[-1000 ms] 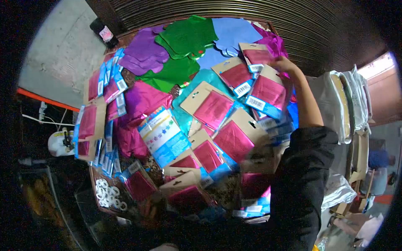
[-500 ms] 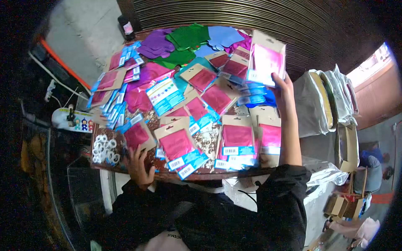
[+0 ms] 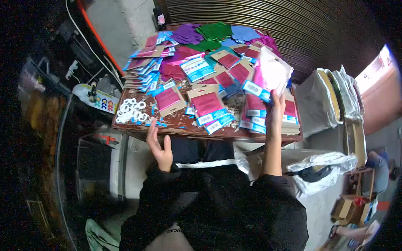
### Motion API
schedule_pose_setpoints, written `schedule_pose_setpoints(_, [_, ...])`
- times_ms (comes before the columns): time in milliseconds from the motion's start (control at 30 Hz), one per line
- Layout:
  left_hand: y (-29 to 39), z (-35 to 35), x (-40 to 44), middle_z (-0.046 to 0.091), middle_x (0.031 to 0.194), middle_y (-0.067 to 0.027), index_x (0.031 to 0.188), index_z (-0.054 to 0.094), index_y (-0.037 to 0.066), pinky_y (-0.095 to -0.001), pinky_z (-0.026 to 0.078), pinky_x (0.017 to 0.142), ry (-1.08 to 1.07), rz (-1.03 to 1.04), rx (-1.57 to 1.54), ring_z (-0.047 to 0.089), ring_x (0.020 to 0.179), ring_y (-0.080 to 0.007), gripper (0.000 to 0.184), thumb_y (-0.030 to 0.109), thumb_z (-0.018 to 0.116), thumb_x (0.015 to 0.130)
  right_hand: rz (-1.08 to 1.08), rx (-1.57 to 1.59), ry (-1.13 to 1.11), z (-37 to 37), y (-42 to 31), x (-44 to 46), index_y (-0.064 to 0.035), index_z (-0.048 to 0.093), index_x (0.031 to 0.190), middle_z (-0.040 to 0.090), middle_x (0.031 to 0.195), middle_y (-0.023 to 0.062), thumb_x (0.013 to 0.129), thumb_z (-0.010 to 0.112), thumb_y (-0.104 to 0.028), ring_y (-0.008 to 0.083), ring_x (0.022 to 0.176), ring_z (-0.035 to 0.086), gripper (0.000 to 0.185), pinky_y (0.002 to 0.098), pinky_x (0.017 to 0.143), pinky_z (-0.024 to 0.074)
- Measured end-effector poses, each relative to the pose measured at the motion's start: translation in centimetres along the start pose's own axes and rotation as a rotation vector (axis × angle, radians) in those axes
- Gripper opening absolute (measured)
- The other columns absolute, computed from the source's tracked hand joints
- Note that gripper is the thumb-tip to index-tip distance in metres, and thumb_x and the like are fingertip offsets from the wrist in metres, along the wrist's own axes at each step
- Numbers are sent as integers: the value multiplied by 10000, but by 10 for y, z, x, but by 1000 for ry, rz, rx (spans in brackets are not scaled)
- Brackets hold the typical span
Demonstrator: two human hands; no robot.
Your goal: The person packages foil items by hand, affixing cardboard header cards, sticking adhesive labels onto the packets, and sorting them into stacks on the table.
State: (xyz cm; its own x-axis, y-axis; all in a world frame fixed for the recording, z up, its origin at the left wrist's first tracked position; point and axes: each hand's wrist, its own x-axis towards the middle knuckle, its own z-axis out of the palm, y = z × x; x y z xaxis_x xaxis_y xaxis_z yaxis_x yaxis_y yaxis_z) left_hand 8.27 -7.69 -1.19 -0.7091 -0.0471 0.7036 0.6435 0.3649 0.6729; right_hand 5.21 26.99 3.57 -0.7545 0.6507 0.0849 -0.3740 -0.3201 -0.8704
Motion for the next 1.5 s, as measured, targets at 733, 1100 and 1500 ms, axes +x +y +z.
schedule_pose_setpoints(733, [42, -1, 23, 593, 898, -115, 1172, 428, -21, -207, 448, 644, -396, -603, -619, 559, 734, -130, 403, -42, 577, 798, 255, -332, -621, 66, -9, -144, -10, 406, 1219, 540, 950, 62, 915, 474, -140, 115, 688, 524, 338, 227, 616, 470])
schedule_pose_setpoints(1100, [6, 58, 47, 596, 916, -114, 1229, 371, -25, -203, 440, 666, -314, -883, -488, 555, 772, -129, 427, -29, 530, 833, 146, -792, -352, -56, -13, 115, -29, 609, 924, 612, 744, 52, 876, 554, -209, 102, 608, 545, 195, 205, 539, 440])
schedule_pose_setpoints(1500, [-21, 119, 80, 574, 826, -99, 1284, 330, 0, -224, 433, 624, -528, -793, -296, 534, 678, -145, 509, 5, 553, 826, -177, -1803, -130, 8, 64, 263, -37, 593, 906, 616, 783, 105, 751, 653, -412, 218, 729, 595, 410, 309, 637, 456])
